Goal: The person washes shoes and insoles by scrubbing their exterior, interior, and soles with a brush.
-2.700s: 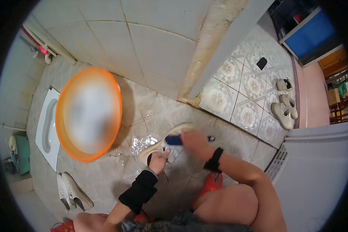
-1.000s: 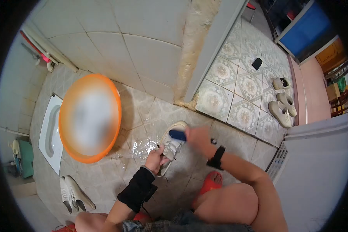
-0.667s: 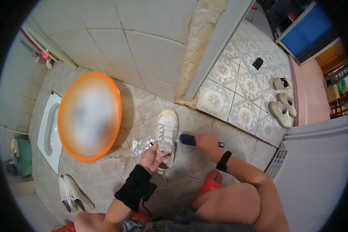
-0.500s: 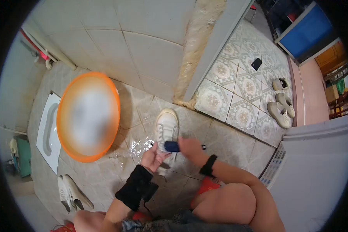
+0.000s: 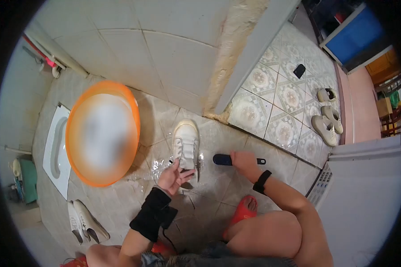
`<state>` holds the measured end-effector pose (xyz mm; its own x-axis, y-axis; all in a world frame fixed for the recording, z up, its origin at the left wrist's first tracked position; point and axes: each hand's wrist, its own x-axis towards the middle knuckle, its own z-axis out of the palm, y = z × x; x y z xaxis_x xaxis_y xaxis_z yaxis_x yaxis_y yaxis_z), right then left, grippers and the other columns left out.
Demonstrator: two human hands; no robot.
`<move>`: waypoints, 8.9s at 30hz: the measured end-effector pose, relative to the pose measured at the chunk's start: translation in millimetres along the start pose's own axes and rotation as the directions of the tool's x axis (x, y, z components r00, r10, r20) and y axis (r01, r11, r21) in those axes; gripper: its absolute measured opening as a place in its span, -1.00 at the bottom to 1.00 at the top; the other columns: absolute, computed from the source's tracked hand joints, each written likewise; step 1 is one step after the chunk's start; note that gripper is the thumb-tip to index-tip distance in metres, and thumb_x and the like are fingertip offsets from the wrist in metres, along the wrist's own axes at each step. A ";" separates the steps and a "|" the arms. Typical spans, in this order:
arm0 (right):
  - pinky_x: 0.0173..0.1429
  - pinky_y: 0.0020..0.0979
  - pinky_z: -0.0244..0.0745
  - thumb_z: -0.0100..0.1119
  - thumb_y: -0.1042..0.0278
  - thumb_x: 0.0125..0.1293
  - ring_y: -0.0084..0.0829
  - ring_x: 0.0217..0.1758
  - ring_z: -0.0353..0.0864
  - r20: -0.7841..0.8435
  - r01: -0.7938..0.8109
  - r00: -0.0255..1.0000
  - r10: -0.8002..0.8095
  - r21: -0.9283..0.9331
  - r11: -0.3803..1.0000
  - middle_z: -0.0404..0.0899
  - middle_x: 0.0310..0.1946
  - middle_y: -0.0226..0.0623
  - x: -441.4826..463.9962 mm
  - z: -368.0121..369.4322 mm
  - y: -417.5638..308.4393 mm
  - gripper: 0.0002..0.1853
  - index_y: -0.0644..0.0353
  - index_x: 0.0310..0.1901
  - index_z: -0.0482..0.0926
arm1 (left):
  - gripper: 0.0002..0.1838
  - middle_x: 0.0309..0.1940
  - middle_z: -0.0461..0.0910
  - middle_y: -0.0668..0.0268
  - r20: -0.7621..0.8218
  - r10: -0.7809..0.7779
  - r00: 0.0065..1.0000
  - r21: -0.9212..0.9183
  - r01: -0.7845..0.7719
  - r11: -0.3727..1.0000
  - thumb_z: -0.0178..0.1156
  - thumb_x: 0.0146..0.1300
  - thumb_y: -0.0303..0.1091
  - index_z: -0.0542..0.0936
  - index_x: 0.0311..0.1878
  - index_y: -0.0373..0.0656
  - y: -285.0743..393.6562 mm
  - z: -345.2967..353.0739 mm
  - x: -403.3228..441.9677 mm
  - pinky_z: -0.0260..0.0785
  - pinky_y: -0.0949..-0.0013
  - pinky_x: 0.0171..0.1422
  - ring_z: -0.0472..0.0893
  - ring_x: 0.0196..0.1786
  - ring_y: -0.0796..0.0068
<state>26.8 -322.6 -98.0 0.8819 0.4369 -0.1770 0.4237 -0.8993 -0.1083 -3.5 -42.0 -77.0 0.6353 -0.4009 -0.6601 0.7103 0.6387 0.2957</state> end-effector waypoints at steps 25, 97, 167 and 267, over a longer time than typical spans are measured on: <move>-0.35 -0.38 0.43 0.22 0.42 -0.18 -0.41 -0.45 0.54 0.237 -0.333 0.913 0.332 0.903 0.271 0.55 -0.49 -0.20 36.3 -16.3 -67.2 -0.64 0.40 -0.26 0.50 | -0.32 -0.02 0.46 0.07 -0.165 0.080 0.983 0.248 -0.037 0.968 -0.05 0.17 0.20 0.34 0.10 -0.24 -3.0 -5.9 -1.5 0.32 0.13 0.09 0.50 -0.03 0.11; -0.32 -0.25 0.35 -0.11 0.32 0.26 -0.10 -0.33 0.47 0.040 -0.079 0.995 0.086 0.849 0.522 0.49 -0.44 -0.04 61.6 -0.1 -77.6 -0.64 0.29 0.05 0.36 | -0.36 -0.10 0.51 0.22 -0.121 0.184 0.976 0.555 -0.087 0.828 0.02 0.20 0.12 0.35 0.13 -0.27 11.2 88.3 -53.7 0.36 0.39 0.02 0.53 -0.10 0.43; -0.14 -0.41 0.40 -0.14 0.38 0.32 -0.42 -0.28 0.55 -0.225 0.282 0.959 -0.175 0.658 0.698 0.59 -0.33 -0.09 163.2 -246.2 -272.4 -0.66 0.32 0.07 0.39 | -0.39 -0.02 0.44 0.25 0.178 0.645 0.743 0.245 -0.668 0.703 0.13 0.19 -0.08 0.24 0.18 -0.27 181.2 33.4 -194.3 0.25 0.44 0.11 0.43 0.03 0.51; -0.72 -0.60 -0.03 -0.20 -0.07 0.34 -0.69 -0.78 0.07 0.527 -0.655 0.683 -0.506 0.748 -0.105 0.15 -0.74 -0.58 122.2 -267.2 -224.0 -0.65 0.07 -0.27 0.37 | -0.51 0.03 0.45 0.23 0.265 0.512 0.817 -0.247 -0.456 0.855 -0.16 0.33 0.00 0.31 0.15 -0.16 154.9 43.9 -141.4 0.29 0.26 0.18 0.46 0.06 0.35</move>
<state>94.8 -73.3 166.1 0.2794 0.7641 -0.5815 -0.7765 -0.1764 -0.6049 30.0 84.7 92.5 0.9630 -0.1748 -0.2050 0.2433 0.8909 0.3835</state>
